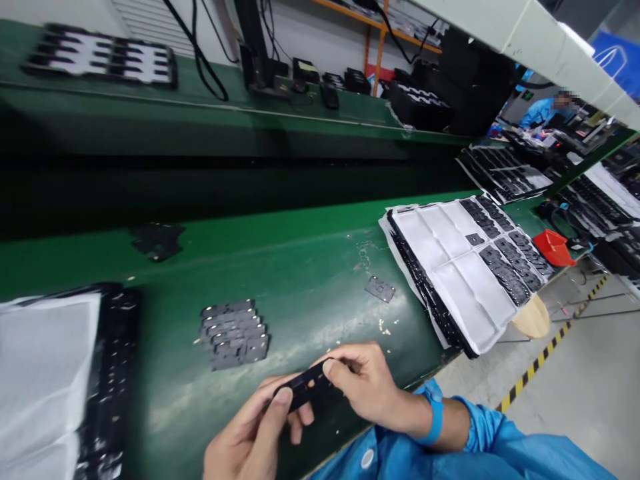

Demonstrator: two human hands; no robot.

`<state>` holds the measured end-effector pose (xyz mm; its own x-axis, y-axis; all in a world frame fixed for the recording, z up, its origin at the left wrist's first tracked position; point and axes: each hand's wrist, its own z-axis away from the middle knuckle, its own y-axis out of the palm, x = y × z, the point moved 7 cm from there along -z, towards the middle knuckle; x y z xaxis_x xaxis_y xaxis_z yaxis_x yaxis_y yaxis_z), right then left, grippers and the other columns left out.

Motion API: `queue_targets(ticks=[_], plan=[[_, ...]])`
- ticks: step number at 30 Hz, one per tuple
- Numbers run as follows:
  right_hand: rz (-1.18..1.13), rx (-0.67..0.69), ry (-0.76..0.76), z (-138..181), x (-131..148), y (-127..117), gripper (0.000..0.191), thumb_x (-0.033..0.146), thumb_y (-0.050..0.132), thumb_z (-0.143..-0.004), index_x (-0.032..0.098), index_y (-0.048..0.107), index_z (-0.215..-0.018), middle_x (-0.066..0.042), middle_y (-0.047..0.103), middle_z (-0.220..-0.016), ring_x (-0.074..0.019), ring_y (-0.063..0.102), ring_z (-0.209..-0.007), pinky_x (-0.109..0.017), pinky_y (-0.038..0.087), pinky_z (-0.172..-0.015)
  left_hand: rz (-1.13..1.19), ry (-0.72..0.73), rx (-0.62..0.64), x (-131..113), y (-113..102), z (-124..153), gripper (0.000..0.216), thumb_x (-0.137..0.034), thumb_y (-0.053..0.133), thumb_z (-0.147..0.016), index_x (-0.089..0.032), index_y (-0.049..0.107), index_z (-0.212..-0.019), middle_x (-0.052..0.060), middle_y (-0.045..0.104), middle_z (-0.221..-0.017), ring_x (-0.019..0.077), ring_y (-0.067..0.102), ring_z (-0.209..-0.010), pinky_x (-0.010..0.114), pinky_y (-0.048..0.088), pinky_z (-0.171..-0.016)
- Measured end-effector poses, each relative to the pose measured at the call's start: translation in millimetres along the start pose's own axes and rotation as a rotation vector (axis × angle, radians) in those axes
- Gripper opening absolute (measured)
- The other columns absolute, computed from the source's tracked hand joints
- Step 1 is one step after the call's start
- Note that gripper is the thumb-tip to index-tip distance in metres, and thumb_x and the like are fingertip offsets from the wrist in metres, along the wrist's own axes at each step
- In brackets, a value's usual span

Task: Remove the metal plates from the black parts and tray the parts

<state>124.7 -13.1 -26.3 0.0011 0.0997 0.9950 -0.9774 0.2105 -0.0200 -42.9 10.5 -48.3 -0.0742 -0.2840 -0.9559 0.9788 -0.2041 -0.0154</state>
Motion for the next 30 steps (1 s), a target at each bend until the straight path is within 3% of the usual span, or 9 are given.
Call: queue_targets(ticks=[3,7,12,18,21,26,28,30], plan=[[0.095,0.056,-0.056,1.5,2.9,8.0,0.028,0.03,0.061,-0.096,0.018,0.085,-0.091,-0.003,0.076,-0.076,-0.0163,0.066,-0.067,-0.025,0.052,-0.066,-0.064,0.034,-0.025,-6.6,-12.8,2.5,0.046,-0.063,0.073,-0.085,-0.018,0.076,-0.093,0.002,0.068,-0.067,0.0184,0.06,-0.053,0.03,0.052,-0.054],[0.21,0.099,-0.116,8.7,-1.7,13.2,0.025,0.025,0.064,-0.095,0.019,0.079,-0.113,-0.007,0.078,-0.098,-0.0185,0.07,-0.082,-0.029,0.056,-0.077,-0.175,0.03,-0.021,-8.4,-40.1,2.4,0.038,-0.053,0.069,-0.09,-0.016,0.074,-0.099,0.001,0.068,-0.067,0.0164,0.06,-0.054,0.029,0.051,-0.059],[0.244,0.116,-0.147,7.3,-17.7,8.5,0.024,0.021,0.059,-0.099,0.02,0.073,-0.119,-0.01,0.076,-0.108,-0.0196,0.071,-0.088,-0.032,0.058,-0.082,-0.187,0.012,-0.269,0.8,-83.9,-4.0,0.041,-0.046,0.07,-0.085,-0.014,0.065,-0.11,-0.002,0.064,-0.066,0.0153,0.061,-0.053,0.025,0.047,-0.052],[0.263,0.165,-0.166,0.9,-14.4,7.1,0.02,0.022,0.058,-0.101,0.02,0.074,-0.114,-0.01,0.077,-0.107,-0.0207,0.072,-0.089,-0.032,0.058,-0.081,-0.237,0.106,-0.3,-3.5,-73.9,-35.9,0.03,-0.043,0.065,-0.088,-0.016,0.064,-0.101,-0.001,0.063,-0.075,0.0151,0.065,-0.055,0.026,0.049,-0.054],[0.281,0.149,-0.173,0.4,-13.1,3.7,0.02,0.022,0.058,-0.102,0.02,0.074,-0.113,-0.01,0.077,-0.107,-0.0221,0.073,-0.091,-0.033,0.059,-0.081,-0.294,0.16,-0.352,-11.3,-72.4,-47.9,0.026,-0.04,0.068,-0.086,-0.018,0.067,-0.101,0.002,0.064,-0.086,0.0144,0.063,-0.056,0.03,0.052,-0.062],[0.284,0.147,-0.172,1.0,-20.2,-5.6,0.022,0.023,0.058,-0.102,0.021,0.075,-0.115,-0.011,0.077,-0.107,-0.0233,0.073,-0.095,-0.033,0.059,-0.081,-0.64,0.268,-0.486,-41.1,-88.7,-27.5,0.028,-0.041,0.064,-0.09,-0.02,0.069,-0.107,0.007,0.065,-0.103,0.0169,0.059,-0.058,0.038,0.055,-0.073],[0.285,0.143,-0.169,-0.5,-22.6,-9.1,0.021,0.022,0.058,-0.102,0.021,0.075,-0.115,-0.01,0.077,-0.107,-0.023,0.073,-0.094,-0.033,0.059,-0.082,-0.82,0.317,-0.434,-59.2,-94.5,-23.2,0.032,-0.046,0.058,-0.094,-0.02,0.07,-0.108,0.008,0.067,-0.1,0.0202,0.063,-0.061,0.037,0.055,-0.07],[0.282,0.132,-0.176,-2.3,-21.5,-10.6,0.021,0.02,0.058,-0.101,0.02,0.075,-0.114,-0.01,0.076,-0.105,-0.0219,0.073,-0.092,-0.032,0.058,-0.083,-0.935,0.361,-0.336,-78.3,-102.9,-36.3,0.035,-0.051,0.058,-0.094,-0.02,0.071,-0.106,0.008,0.07,-0.097,0.0229,0.067,-0.064,0.036,0.056,-0.07]])
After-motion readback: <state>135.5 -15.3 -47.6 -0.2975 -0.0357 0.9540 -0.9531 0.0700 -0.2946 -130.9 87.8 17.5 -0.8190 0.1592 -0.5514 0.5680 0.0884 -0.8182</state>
